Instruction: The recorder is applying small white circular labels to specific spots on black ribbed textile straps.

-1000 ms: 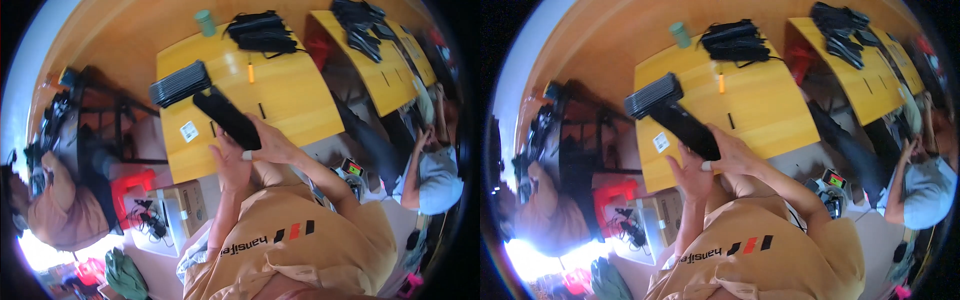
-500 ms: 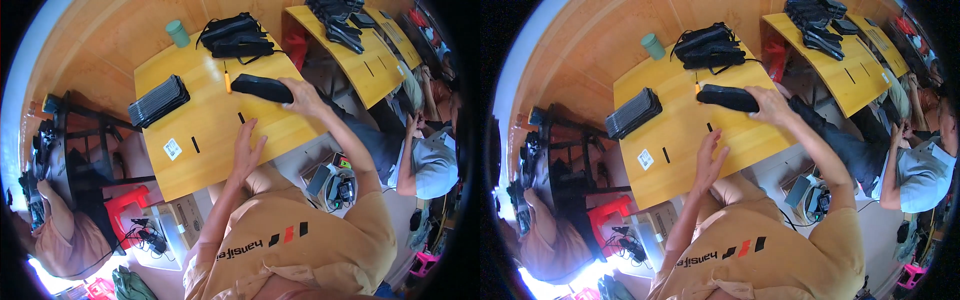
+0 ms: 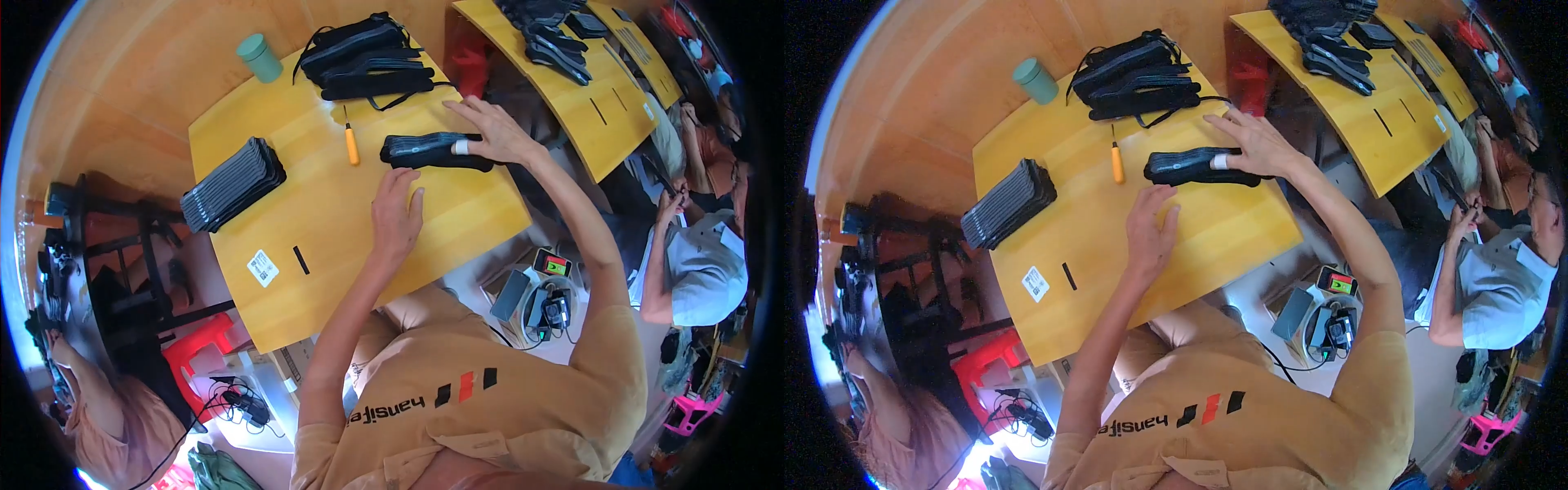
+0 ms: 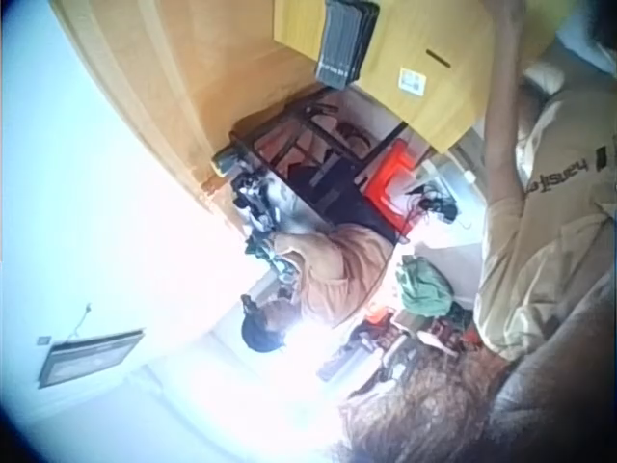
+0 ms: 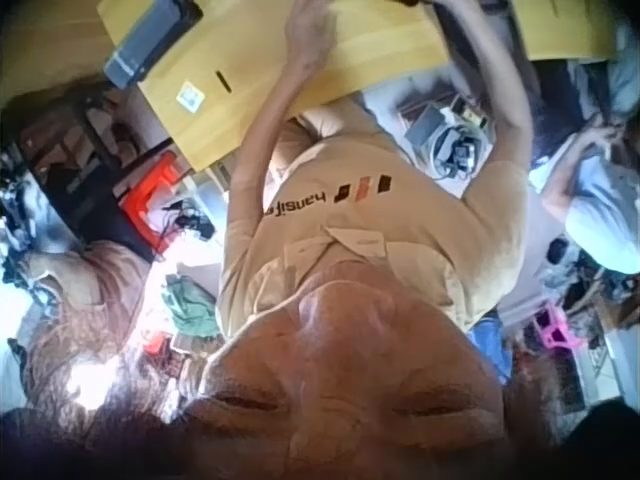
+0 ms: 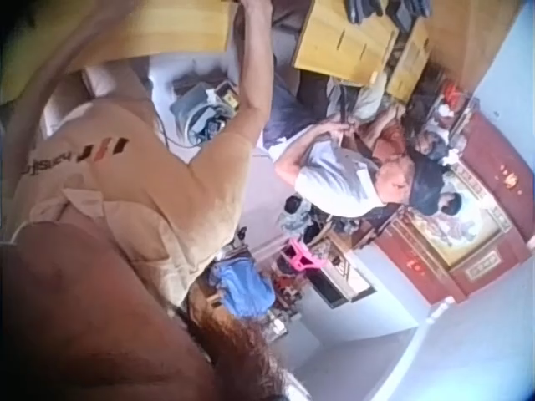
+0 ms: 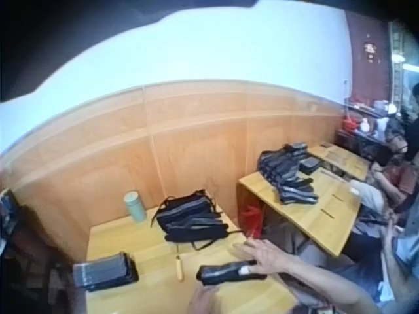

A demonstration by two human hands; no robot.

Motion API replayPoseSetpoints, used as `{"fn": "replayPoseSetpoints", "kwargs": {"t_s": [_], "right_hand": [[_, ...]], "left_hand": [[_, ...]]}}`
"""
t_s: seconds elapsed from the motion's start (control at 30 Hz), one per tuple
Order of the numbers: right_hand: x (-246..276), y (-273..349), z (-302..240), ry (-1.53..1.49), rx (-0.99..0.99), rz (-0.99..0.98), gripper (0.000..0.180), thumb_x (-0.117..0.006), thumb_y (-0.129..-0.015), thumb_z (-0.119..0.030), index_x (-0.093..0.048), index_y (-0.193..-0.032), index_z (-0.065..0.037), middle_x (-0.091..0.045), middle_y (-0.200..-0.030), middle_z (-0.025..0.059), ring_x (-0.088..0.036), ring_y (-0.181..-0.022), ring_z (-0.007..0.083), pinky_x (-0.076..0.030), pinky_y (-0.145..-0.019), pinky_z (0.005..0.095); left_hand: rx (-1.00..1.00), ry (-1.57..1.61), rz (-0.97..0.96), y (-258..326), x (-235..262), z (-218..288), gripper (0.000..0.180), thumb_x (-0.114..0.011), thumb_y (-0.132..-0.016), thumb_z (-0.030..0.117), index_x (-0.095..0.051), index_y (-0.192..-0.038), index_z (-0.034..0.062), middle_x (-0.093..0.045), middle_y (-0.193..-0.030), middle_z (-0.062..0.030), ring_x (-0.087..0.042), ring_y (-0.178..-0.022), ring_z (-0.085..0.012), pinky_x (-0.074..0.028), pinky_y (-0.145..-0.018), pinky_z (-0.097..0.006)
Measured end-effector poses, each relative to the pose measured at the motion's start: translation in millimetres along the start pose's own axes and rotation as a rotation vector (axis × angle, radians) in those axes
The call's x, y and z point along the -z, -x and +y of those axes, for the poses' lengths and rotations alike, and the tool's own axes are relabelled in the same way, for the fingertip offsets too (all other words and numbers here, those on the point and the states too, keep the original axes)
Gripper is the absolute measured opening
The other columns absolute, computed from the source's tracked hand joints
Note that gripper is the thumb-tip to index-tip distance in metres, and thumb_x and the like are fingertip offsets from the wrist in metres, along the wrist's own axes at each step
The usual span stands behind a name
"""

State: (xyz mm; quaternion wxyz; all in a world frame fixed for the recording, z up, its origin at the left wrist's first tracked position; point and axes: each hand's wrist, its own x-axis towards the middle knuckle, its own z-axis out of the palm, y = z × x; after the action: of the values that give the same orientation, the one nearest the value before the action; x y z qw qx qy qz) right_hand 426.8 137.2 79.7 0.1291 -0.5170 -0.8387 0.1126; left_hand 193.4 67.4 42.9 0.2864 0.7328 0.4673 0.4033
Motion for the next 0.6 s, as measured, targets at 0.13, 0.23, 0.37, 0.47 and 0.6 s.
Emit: {"fn": "replayPoseSetpoints", "kwargs": {"t_s": [0.13,0.23,0.37,0.47,0.6], "right_hand": [[-7.5,-46.0,-1.5,0.025,0.077,0.178,0.044,-0.06,-0.076,-0.017,-0.048,-0.116,-0.005,-0.047,-0.111,0.0137,-0.049,-0.102,0.0322,-0.04,-0.087,0.0402],[-29.4,-100.8,-3.7,0.045,0.16,0.254,0.04,-0.062,-0.072,-0.013,-0.052,-0.11,-0.003,-0.051,-0.101,0.0144,-0.051,-0.097,0.0322,-0.043,-0.083,0.0388],[-56.2,-152.7,-12.5,0.193,0.098,0.198,0.042,-0.066,-0.067,-0.011,-0.052,-0.106,-0.004,-0.049,-0.103,0.0139,-0.05,-0.1,0.0308,-0.043,-0.084,0.0396],[-72.2,-172.5,-14.0,0.315,-0.042,0.059,0.053,-0.073,-0.06,-0.017,-0.052,-0.108,-0.007,-0.047,-0.111,0.0108,-0.046,-0.107,0.0282,-0.041,-0.085,0.0447],[-69.7,-187.7,-7.7,0.214,-0.113,0.006,0.056,-0.07,-0.06,-0.018,-0.056,-0.113,-0.011,-0.05,-0.11,0.0097,-0.048,-0.106,0.0283,-0.04,-0.086,0.0461]], "left_hand": [[0.013,0.025,0.106,-17.8,11.6,-18.8,0.019,-0.059,-0.075,0.0,-0.058,-0.095,0.0012,-0.057,-0.093,-0.0127,-0.058,-0.084,-0.0257,-0.046,-0.072,-0.031],[0.029,0.032,0.118,-31.4,16.1,-29.9,0.017,-0.058,-0.077,0.001,-0.058,-0.093,0.001,-0.057,-0.09,-0.012,-0.059,-0.081,-0.0235,-0.045,-0.07,-0.03],[0.033,0.038,0.116,-43.5,19.7,-35.4,0.015,-0.057,-0.078,0.002,-0.058,-0.093,0.0006,-0.056,-0.087,-0.012,-0.059,-0.08,-0.0231,-0.046,-0.07,-0.03],[0.046,-0.012,0.111,-50.7,23.6,-41.9,0.015,-0.057,-0.078,0.002,-0.058,-0.093,0.0007,-0.056,-0.087,-0.0125,-0.059,-0.079,-0.0237,-0.046,-0.07,-0.031],[0.06,-0.024,0.126,-66.5,26.0,-56.4,0.016,-0.057,-0.077,0.003,-0.057,-0.093,0.0003,-0.056,-0.086,-0.0137,-0.058,-0.08,-0.0268,-0.046,-0.072,-0.034]]}}
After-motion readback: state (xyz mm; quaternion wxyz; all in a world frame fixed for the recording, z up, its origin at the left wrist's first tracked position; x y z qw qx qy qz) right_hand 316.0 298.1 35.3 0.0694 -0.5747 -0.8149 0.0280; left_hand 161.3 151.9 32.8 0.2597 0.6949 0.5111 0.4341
